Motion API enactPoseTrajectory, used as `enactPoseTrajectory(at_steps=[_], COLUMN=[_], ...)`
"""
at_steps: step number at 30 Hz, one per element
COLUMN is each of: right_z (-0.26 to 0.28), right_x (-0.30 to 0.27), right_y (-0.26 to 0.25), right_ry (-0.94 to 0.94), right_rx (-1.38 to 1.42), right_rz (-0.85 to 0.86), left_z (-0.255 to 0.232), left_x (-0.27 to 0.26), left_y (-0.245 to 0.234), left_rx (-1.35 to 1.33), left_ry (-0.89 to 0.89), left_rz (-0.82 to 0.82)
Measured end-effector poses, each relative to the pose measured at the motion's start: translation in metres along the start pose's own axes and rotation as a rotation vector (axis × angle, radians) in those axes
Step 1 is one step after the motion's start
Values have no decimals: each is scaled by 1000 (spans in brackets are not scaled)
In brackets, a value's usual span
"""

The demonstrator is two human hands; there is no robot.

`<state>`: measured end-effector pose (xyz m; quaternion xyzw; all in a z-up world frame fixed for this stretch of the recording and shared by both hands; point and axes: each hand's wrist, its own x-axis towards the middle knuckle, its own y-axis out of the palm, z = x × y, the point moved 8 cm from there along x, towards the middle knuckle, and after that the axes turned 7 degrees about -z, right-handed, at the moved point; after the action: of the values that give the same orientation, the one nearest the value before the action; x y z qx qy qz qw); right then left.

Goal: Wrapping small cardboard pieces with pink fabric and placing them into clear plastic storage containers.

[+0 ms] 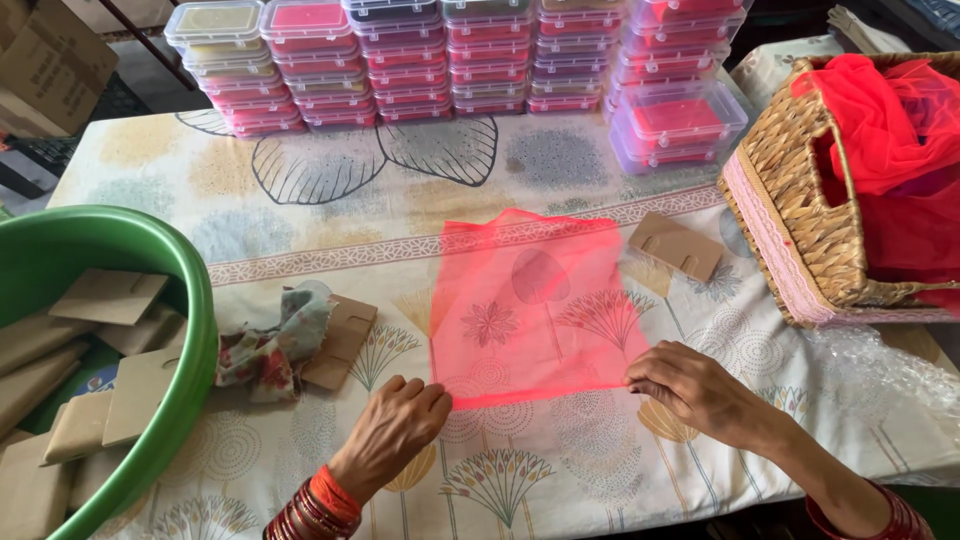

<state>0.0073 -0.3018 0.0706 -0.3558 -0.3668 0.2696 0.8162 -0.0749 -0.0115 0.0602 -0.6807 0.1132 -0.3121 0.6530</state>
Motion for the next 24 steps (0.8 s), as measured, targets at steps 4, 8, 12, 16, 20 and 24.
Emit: enactPoseTrajectory(at_steps=[4,8,12,16,20,24], right_z=[-5,-22,-43,-69,-77,-50], right_x=[-10,-13,15,65,79,72], right_y=[-3,7,5,22,55,75], right_ry=[65,156,189,262,110,-27], right_rx=[-23,7,32,-1,-82,-192], right_rz=[43,141,-56,-159,-242,-220], left_z=[1,12,57,128,170,189], left_x=[-6,15,54,98,123,126], left_y=[14,-26,-37,50,86,113], left_rx=[-36,-340,-446,-188,-15,21], left_ry=[-11,-52,-285,-407,-582,-773], left_rz=[42,-66,-225,-322,-464,-404])
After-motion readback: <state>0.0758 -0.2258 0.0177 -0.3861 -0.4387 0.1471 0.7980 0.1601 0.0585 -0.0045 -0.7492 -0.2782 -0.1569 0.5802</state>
